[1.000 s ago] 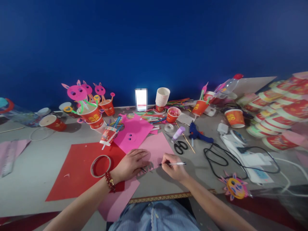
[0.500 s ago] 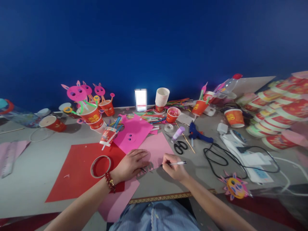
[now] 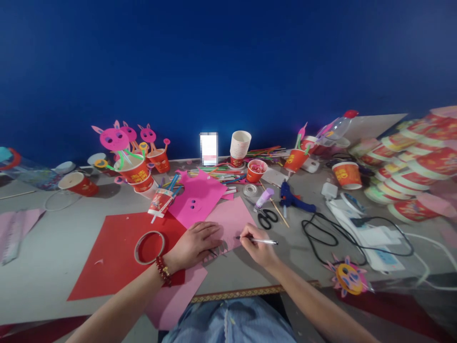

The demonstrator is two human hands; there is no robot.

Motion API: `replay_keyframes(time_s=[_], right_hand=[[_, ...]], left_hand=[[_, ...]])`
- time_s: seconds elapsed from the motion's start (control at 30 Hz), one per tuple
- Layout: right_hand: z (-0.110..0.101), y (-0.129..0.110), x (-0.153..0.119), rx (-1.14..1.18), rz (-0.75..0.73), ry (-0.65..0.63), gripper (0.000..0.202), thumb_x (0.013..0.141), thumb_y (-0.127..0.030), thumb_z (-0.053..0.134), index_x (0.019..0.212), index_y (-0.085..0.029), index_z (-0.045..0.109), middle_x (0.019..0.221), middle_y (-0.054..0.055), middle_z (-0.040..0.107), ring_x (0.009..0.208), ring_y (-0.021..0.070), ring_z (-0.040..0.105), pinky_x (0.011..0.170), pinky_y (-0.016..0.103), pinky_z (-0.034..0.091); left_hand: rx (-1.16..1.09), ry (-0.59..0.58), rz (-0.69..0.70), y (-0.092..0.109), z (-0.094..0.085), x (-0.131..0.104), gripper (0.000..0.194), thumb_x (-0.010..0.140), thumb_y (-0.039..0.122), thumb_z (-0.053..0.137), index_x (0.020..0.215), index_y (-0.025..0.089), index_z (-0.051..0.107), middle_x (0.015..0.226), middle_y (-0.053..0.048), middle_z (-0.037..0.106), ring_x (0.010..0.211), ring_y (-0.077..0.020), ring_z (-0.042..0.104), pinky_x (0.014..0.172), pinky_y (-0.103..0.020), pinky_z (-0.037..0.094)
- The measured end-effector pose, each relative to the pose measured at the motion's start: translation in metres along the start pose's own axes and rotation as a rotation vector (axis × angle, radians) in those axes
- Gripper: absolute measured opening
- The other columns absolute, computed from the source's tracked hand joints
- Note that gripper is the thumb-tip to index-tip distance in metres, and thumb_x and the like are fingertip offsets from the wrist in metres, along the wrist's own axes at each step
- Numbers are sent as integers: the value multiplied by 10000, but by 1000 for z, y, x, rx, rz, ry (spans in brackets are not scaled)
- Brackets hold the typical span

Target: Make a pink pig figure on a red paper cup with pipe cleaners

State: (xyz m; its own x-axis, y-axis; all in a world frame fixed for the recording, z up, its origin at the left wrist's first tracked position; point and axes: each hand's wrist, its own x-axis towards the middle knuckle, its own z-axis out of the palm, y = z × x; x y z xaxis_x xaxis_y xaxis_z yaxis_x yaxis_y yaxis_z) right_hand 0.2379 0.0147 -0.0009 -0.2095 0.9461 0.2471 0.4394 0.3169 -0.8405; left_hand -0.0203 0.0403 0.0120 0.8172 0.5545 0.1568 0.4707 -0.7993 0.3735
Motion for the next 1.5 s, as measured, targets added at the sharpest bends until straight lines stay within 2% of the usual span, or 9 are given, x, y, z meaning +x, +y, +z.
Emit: replay_keyframes(time_s=[0.83, 1.5], right_hand=[[1, -2, 2, -63, -26, -41, 136, 804, -158, 500, 689, -231, 489, 579, -37, 521, 535, 136, 466, 528, 238, 343], [1, -1, 2, -75, -21, -38, 144, 800, -151, 492, 679, -228, 475, 577, -40, 504, 536, 135, 468, 546, 242, 337]], left_hand=[[-2, 15, 2, 0, 1, -1, 380, 888, 182, 542, 1243, 292, 620, 1406, -73, 543, 1330, -273, 438, 1075, -467, 384], [-2, -9, -2, -1, 1, -1, 384, 889, 189, 554, 1256, 287, 607, 1425, -76, 524, 1348, -268, 415, 1085, -462, 364]])
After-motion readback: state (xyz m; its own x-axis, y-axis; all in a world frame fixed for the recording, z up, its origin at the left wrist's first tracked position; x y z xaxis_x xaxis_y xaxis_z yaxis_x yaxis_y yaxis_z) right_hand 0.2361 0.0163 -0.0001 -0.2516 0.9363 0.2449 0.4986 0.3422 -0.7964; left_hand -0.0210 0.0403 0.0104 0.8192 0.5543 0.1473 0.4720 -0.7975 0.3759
